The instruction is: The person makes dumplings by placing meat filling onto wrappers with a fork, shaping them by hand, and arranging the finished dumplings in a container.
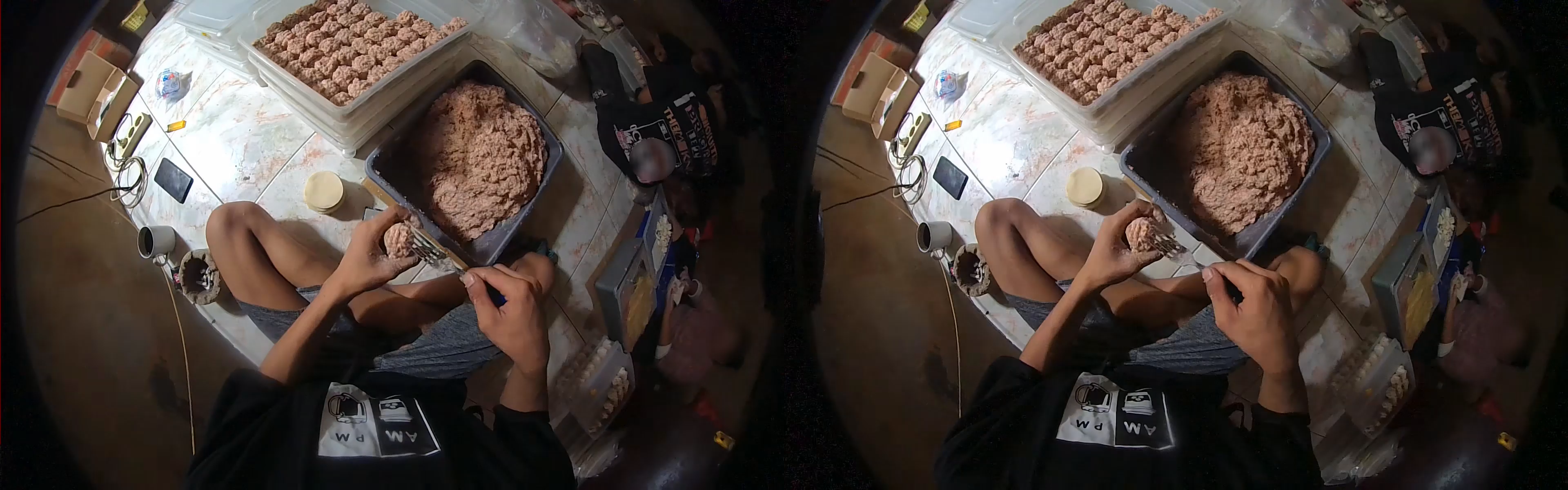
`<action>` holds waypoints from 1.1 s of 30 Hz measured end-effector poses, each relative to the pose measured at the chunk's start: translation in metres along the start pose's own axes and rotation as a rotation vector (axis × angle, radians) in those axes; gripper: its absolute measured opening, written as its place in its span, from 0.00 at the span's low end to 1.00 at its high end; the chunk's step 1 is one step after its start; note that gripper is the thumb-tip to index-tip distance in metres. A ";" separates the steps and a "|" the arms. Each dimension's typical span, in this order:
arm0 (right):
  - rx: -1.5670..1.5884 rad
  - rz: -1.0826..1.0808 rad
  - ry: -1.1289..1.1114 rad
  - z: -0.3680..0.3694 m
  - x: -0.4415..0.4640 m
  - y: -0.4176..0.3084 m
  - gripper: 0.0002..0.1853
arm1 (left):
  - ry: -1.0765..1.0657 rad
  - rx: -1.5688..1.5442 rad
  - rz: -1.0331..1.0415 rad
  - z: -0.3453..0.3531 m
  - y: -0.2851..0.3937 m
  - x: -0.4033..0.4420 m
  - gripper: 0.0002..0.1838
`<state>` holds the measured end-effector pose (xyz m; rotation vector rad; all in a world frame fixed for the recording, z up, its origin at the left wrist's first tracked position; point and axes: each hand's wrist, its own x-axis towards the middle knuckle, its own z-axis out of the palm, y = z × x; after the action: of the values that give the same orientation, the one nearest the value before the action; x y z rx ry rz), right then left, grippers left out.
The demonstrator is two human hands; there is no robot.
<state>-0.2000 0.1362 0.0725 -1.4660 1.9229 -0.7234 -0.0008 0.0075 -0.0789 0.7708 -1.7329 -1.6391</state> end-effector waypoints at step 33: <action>0.021 -0.167 0.142 0.005 0.008 -0.006 0.07 | 0.101 0.677 0.028 -0.004 0.047 -0.005 0.14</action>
<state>-0.1939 0.1265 0.0727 -1.6140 1.9054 -0.9434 0.0060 0.0115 -0.0325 1.0974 -2.2279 -0.9549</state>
